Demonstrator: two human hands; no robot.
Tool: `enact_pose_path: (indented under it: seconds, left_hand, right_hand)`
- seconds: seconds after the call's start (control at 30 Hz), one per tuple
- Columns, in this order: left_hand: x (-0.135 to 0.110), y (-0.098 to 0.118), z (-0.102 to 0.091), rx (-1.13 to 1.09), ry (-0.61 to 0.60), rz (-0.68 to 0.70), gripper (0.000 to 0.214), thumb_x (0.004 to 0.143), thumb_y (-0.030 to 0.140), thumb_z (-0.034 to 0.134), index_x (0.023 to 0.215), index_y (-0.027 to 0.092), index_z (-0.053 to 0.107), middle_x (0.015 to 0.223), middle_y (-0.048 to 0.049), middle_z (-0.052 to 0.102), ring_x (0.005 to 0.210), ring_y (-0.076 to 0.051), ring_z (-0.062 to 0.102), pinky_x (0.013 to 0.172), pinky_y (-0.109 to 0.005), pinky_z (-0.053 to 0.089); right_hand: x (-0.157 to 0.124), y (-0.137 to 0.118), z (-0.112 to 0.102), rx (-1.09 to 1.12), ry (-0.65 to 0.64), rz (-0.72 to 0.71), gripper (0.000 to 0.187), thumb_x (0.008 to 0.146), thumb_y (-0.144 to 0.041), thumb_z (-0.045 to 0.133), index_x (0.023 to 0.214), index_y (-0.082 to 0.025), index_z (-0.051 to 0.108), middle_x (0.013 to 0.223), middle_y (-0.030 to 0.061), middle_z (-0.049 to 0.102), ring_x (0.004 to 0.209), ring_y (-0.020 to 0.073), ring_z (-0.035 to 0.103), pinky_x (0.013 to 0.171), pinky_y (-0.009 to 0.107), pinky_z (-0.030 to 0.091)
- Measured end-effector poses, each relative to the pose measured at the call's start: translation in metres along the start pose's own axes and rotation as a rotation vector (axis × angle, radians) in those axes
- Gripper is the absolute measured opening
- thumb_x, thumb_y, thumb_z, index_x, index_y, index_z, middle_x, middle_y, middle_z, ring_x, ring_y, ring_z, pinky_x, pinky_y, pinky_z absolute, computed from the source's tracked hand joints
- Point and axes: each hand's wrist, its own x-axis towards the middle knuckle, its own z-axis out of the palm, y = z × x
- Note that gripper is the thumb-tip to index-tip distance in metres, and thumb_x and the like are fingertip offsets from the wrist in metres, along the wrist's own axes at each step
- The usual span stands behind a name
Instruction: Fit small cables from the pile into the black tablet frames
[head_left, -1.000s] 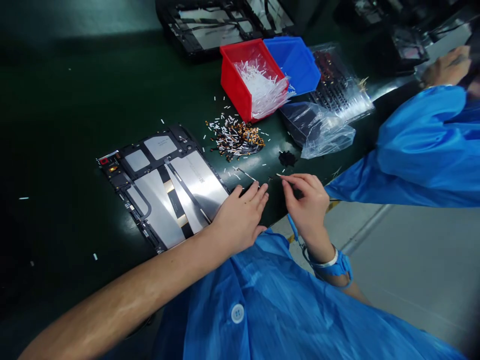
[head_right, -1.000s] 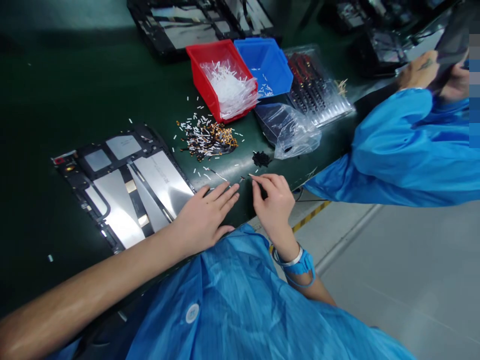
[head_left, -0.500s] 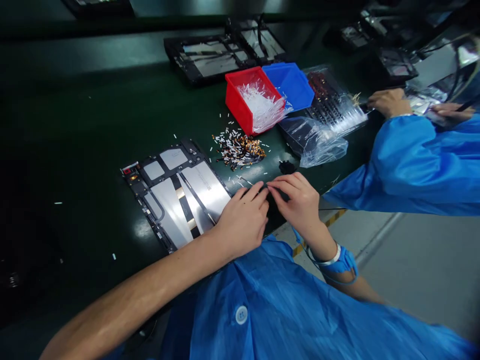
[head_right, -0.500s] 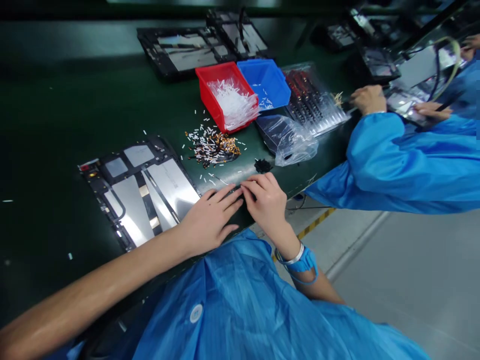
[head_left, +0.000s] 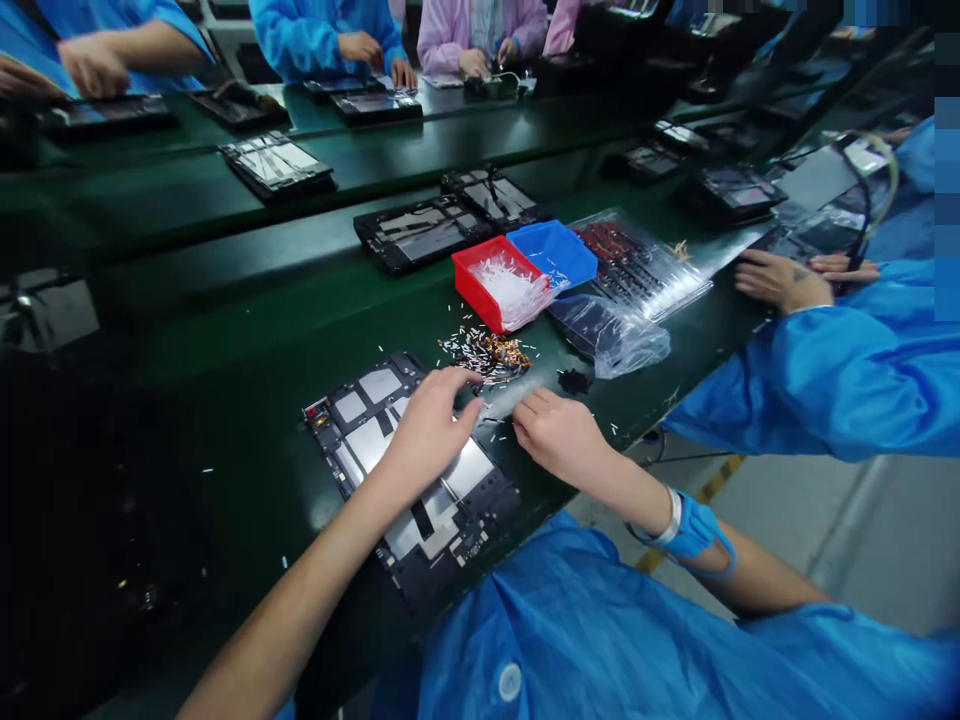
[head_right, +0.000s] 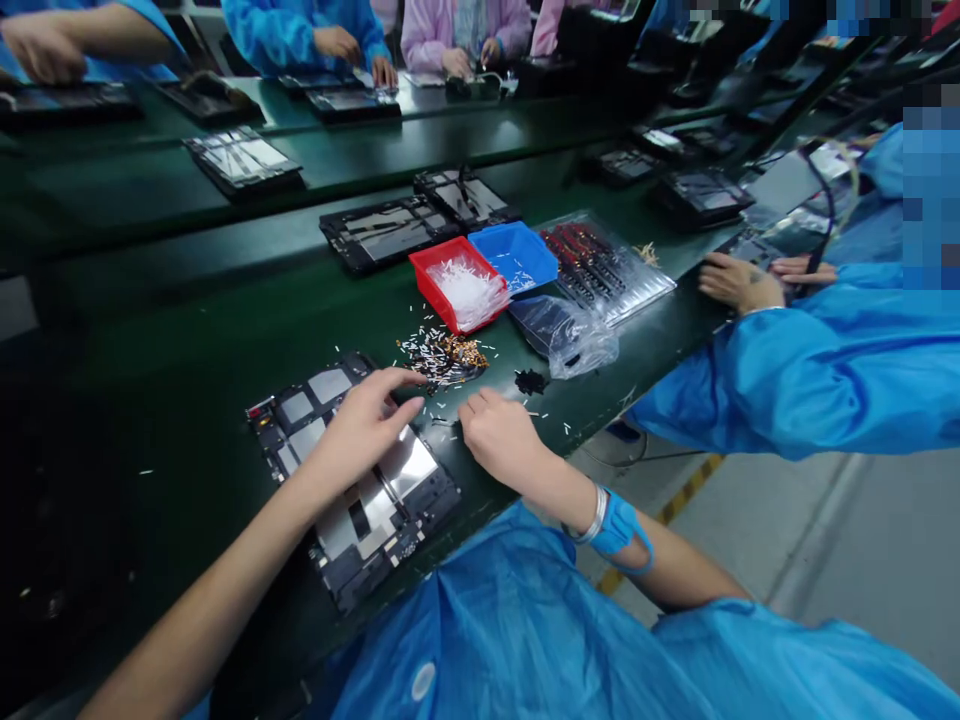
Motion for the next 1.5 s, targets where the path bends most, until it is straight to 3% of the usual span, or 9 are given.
enact_pose_path:
  seconds: [0.1, 0.2, 0.33, 0.53, 0.7, 0.87, 1.03, 1.17, 1.5]
  left_hand:
    - [-0.001, 0.001, 0.009, -0.022, -0.191, -0.012, 0.019, 0.084, 0.02, 0.057, 0.101, 0.017, 0.065, 0.098, -0.0068, 0.071, 0.089, -0.022, 0.064, 0.081, -0.033, 0.048]
    - [-0.002, 0.003, 0.011, -0.097, -0.233, -0.038, 0.013, 0.081, 0.017, 0.056, 0.086, 0.017, 0.068, 0.085, -0.0062, 0.071, 0.078, -0.021, 0.064, 0.074, -0.032, 0.046]
    - [-0.001, 0.003, 0.009, -0.304, -0.212, -0.068, 0.019, 0.083, 0.016, 0.05, 0.072, 0.017, 0.066, 0.062, -0.0011, 0.065, 0.058, -0.015, 0.057, 0.061, -0.026, 0.043]
    - [0.0, 0.006, 0.005, -0.571, -0.151, -0.108, 0.022, 0.086, 0.021, 0.05, 0.077, 0.014, 0.069, 0.063, -0.0013, 0.062, 0.058, -0.013, 0.054, 0.058, -0.023, 0.042]
    - [-0.001, 0.008, 0.005, -0.609, -0.104, -0.126, 0.023, 0.085, 0.019, 0.051, 0.076, 0.014, 0.071, 0.055, 0.0012, 0.056, 0.052, -0.011, 0.05, 0.055, -0.022, 0.04]
    - [0.0, 0.003, 0.008, -0.573, -0.081, -0.121, 0.024, 0.086, 0.016, 0.048, 0.082, 0.014, 0.072, 0.055, 0.0011, 0.057, 0.05, -0.01, 0.052, 0.05, -0.02, 0.039]
    - [0.004, -0.005, 0.012, -0.88, -0.131, -0.252, 0.028, 0.085, 0.02, 0.049, 0.11, 0.01, 0.059, 0.082, -0.0083, 0.069, 0.062, -0.016, 0.065, 0.048, -0.023, 0.049]
    - [0.005, -0.008, 0.011, -1.027, -0.088, -0.247, 0.037, 0.082, 0.027, 0.061, 0.114, 0.014, 0.048, 0.085, -0.008, 0.069, 0.074, -0.019, 0.069, 0.054, -0.025, 0.055]
    - [0.002, -0.011, 0.013, -0.85, -0.027, -0.176, 0.057, 0.09, 0.016, 0.045, 0.144, 0.022, 0.028, 0.101, -0.0065, 0.069, 0.071, -0.013, 0.066, 0.067, -0.027, 0.056]
  right_hand:
    - [-0.003, 0.005, -0.002, -0.009, 0.293, -0.2, 0.019, 0.086, -0.012, 0.05, 0.072, -0.014, 0.063, 0.07, 0.007, 0.063, 0.072, 0.0188, 0.052, 0.056, 0.03, 0.031]
    - [0.0, 0.008, -0.009, -0.032, 0.509, -0.323, 0.023, 0.087, -0.012, 0.048, 0.067, -0.015, 0.06, 0.064, 0.0049, 0.058, 0.067, 0.0172, 0.047, 0.054, 0.03, 0.029]
    - [0.006, 0.012, -0.018, -0.018, 0.633, -0.373, 0.025, 0.089, -0.014, 0.049, 0.066, -0.016, 0.06, 0.065, 0.0042, 0.058, 0.068, 0.0164, 0.047, 0.055, 0.029, 0.032]
    - [0.011, 0.014, -0.021, 0.072, 0.758, -0.286, 0.024, 0.09, -0.014, 0.05, 0.072, -0.016, 0.064, 0.074, 0.0057, 0.066, 0.073, 0.0165, 0.052, 0.061, 0.028, 0.043]
    - [0.016, 0.004, -0.019, 0.247, 0.846, -0.168, 0.016, 0.087, -0.013, 0.055, 0.076, -0.015, 0.067, 0.076, 0.0058, 0.069, 0.072, 0.0164, 0.056, 0.061, 0.028, 0.048]
    - [0.023, 0.002, -0.02, 0.31, 0.823, -0.142, 0.017, 0.085, -0.015, 0.056, 0.073, -0.016, 0.067, 0.075, 0.0051, 0.07, 0.071, 0.0162, 0.059, 0.061, 0.028, 0.05]
    - [0.032, 0.008, -0.023, 0.345, 0.941, -0.109, 0.013, 0.082, -0.011, 0.058, 0.073, -0.017, 0.065, 0.074, 0.0057, 0.07, 0.069, 0.0157, 0.059, 0.062, 0.029, 0.052]
    - [0.038, 0.005, -0.017, 0.371, 0.956, -0.221, 0.013, 0.084, -0.011, 0.057, 0.077, -0.017, 0.065, 0.074, 0.0051, 0.07, 0.07, 0.0153, 0.06, 0.063, 0.029, 0.052]
    - [0.046, -0.006, -0.012, 0.416, 0.868, -0.264, 0.015, 0.084, -0.01, 0.055, 0.074, -0.016, 0.065, 0.073, 0.005, 0.07, 0.069, 0.0156, 0.059, 0.063, 0.029, 0.052]
